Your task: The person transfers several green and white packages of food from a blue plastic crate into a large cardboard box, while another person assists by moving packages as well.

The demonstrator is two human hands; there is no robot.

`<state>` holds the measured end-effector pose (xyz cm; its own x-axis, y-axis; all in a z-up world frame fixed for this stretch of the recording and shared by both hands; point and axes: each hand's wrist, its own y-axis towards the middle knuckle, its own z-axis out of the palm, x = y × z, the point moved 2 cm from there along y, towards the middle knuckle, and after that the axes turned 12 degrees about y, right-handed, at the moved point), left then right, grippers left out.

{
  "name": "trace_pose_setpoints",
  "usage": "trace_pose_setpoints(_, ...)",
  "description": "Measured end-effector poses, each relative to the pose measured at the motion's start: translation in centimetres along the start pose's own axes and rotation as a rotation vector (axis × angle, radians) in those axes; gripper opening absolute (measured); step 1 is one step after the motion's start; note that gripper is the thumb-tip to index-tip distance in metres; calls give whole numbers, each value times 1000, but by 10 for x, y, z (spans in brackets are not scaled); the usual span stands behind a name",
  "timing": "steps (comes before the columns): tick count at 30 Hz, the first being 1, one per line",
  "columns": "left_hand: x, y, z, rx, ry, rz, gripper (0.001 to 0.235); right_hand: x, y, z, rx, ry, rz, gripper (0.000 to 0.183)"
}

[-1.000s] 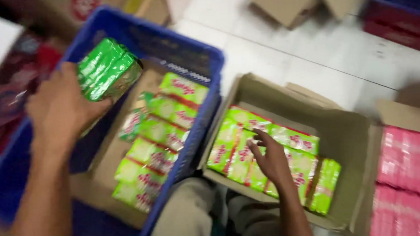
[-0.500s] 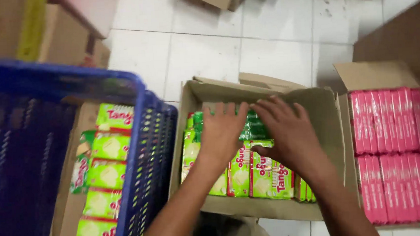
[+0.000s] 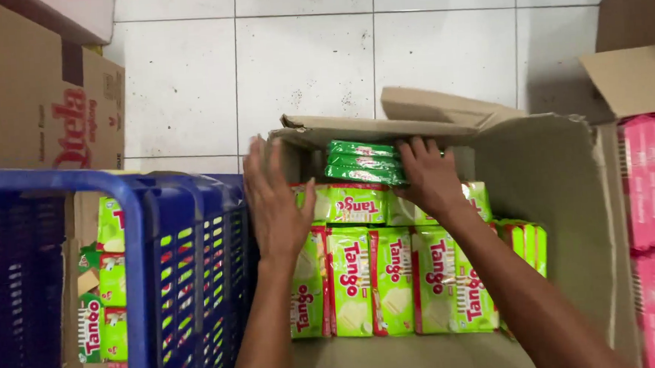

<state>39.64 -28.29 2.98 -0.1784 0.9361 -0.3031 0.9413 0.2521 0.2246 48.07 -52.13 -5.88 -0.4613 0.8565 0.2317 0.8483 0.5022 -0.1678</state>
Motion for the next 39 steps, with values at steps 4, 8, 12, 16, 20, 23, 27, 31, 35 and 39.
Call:
trace_pose_setpoints(4, 8, 3, 12, -36, -117, -88, 75, 16, 22, 28, 72, 31, -25, 84)
trace_pose_setpoints(8, 13, 5, 12, -118, -252, -148, 73, 39, 40, 51, 246, 132, -10, 81)
trace_pose_setpoints(12, 13, 6, 12, -147, -313, -179, 73, 51, 60, 72, 369, 175, 51, 83)
trace_pose_setpoints(16, 14, 6, 10, -149, -334, -176, 71, 54, 68, 79, 449, 294, 121, 87)
trace_pose_setpoints(20, 16, 6, 9, -164, -391, -189, 66, 54, 64, 76, 470, 513, 87, 68)
trace_pose_setpoints(23, 16, 6, 10, -170, -400, -189, 65, 50, 62, 65, 553, 632, 237, 56)
trace_pose_setpoints(27, 17, 3, 13, -175, -403, -196, 64, -5, 71, 151, 520, 420, 461, 57)
trace_pose_setpoints(31, 16, 4, 7, -159, -425, -200, 62, -7, 59, 108, 398, 592, 593, 65)
trace_pose_setpoints(35, 15, 7, 5, -139, -403, -181, 58, 9, 59, 72, 509, 1037, 715, 69)
trace_pose_setpoints(39, 13, 7, -1, -59, -340, -241, 57, 13, 69, 83, 547, 1181, 1021, 50)
